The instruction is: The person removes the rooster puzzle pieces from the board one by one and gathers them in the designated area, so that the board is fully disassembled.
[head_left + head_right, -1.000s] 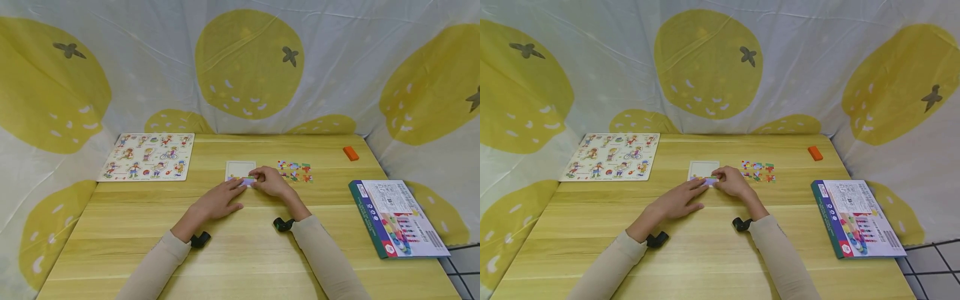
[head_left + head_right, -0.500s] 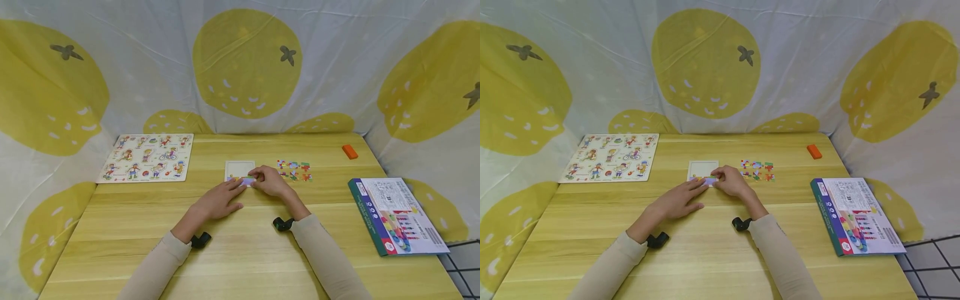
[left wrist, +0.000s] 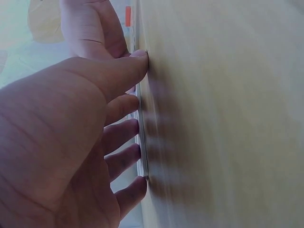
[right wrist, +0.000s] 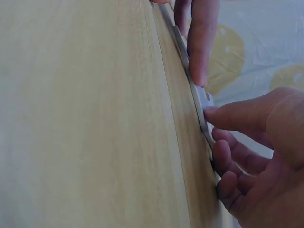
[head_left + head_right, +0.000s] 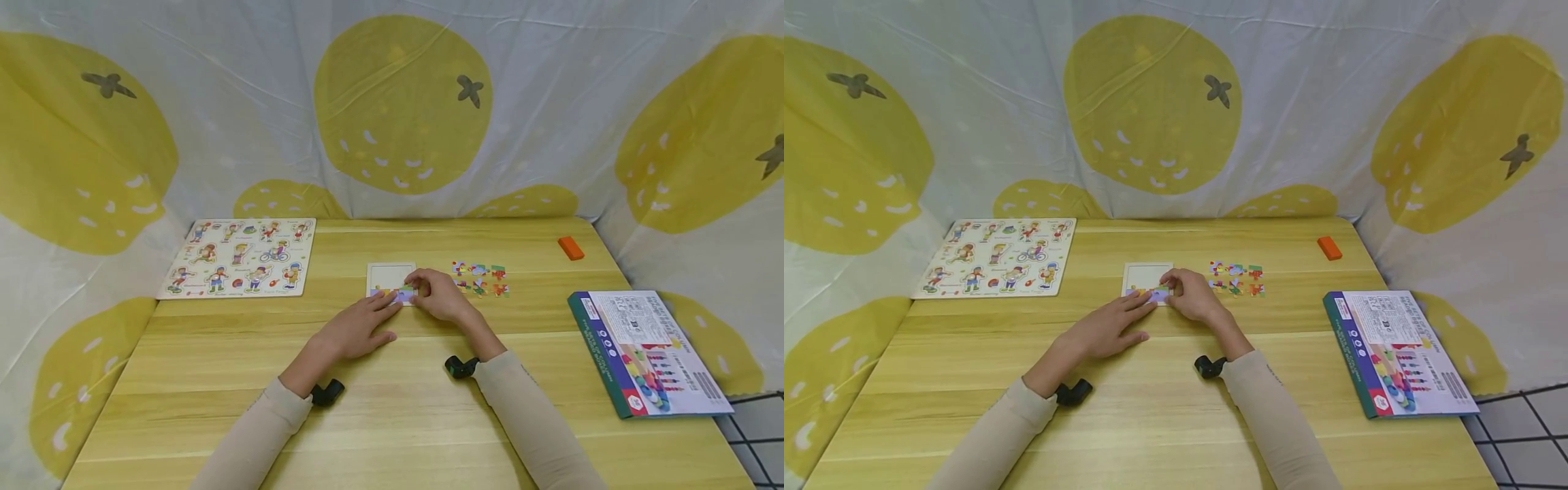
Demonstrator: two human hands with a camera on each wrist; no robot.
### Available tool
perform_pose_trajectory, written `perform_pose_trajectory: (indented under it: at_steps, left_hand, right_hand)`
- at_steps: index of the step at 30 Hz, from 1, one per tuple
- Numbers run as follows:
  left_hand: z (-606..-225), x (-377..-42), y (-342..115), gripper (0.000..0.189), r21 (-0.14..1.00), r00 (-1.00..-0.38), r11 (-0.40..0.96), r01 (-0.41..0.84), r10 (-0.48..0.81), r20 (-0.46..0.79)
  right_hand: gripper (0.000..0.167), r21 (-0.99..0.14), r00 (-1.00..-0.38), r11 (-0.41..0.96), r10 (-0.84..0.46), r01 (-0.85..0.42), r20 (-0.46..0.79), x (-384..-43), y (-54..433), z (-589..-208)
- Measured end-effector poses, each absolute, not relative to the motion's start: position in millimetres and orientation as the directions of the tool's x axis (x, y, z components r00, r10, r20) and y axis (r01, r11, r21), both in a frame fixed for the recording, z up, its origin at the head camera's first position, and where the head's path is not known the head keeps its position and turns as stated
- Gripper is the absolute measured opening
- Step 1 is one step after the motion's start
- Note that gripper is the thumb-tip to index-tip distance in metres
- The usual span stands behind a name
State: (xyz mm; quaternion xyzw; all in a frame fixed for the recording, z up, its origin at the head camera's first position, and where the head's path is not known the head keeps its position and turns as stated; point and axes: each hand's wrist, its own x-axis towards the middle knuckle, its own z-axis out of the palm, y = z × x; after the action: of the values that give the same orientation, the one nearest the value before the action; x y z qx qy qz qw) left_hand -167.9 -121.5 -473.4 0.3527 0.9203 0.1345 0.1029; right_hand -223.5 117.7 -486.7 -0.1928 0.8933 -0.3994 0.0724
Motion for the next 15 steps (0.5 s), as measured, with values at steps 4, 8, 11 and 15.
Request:
perform_pose_trajectory:
  at_steps: [4, 8, 11, 15]
  left_hand:
    - [-473.4, -167.0, -121.2, 0.066, 0.325, -0.727, 0.709, 0.626, 0.681, -0.086]
    - [-474.0, -165.8, -120.7, 0.066, 0.324, -0.723, 0.702, 0.635, 0.687, -0.073]
    - [-475.0, -165.6, -120.5, 0.065, 0.314, -0.720, 0.699, 0.643, 0.691, -0.065]
    - [-474.9, -165.8, -120.5, 0.066, 0.299, -0.719, 0.701, 0.648, 0.692, -0.065]
  right_hand:
    - [0.027, -0.757, -0.918, 0.593, -0.397, -0.274, 0.021, -223.7, 117.9, -487.2]
    - [0.025, -0.765, -0.924, 0.592, -0.381, -0.254, 0.012, -223.5, 118.4, -486.1]
    - [0.022, -0.770, -0.925, 0.587, -0.379, -0.248, 0.010, -223.5, 118.6, -484.9]
    - [0.019, -0.783, -0.924, 0.571, -0.382, -0.245, 0.010, -223.6, 118.9, -483.9]
